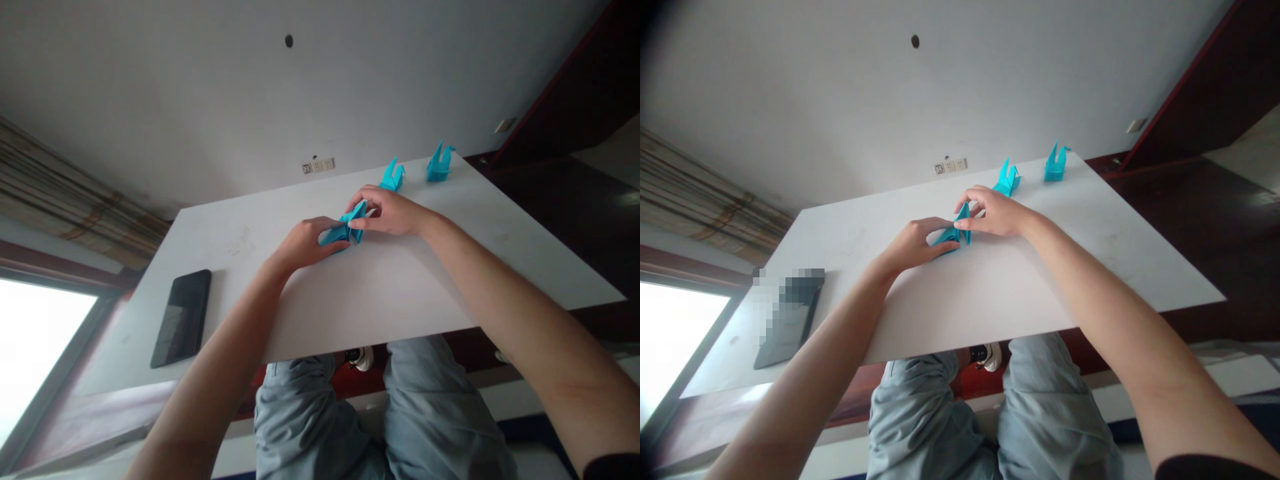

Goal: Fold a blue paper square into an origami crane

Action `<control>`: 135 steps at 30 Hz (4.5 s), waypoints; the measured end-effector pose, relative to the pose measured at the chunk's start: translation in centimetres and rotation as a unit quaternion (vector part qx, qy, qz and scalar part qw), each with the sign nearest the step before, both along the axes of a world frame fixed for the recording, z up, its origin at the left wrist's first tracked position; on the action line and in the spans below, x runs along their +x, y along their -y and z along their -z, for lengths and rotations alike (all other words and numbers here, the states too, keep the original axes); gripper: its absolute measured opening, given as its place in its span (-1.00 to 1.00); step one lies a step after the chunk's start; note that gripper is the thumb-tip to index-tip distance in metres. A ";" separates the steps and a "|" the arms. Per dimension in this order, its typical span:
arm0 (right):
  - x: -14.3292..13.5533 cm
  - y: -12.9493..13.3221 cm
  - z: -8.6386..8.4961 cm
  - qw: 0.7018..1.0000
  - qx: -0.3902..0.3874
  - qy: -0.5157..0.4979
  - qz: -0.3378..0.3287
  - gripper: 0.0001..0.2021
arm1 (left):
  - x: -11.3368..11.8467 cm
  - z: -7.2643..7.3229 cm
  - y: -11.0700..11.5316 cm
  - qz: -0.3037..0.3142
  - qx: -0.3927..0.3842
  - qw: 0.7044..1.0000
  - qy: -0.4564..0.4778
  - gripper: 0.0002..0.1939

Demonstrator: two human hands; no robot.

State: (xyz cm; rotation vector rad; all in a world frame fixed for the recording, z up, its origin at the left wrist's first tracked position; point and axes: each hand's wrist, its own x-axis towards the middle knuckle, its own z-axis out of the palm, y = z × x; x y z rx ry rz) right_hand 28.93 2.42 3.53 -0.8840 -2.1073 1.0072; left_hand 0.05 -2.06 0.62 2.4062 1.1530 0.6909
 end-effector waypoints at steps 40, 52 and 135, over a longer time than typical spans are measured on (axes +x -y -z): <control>-4.1 2.9 0.4 0.979 0.100 0.131 0.122 -0.64 | 2.3 -1.7 1.5 -0.247 0.063 0.965 0.067 -0.58; -2.8 1.1 1.5 0.946 0.171 0.228 0.155 -0.74 | 0.2 -0.5 -0.7 -0.242 0.031 0.967 0.072 -0.53; -2.1 -0.6 2.7 0.953 0.150 0.225 0.133 -0.58 | 0.6 0.9 -0.8 -0.203 0.063 0.970 0.115 -0.67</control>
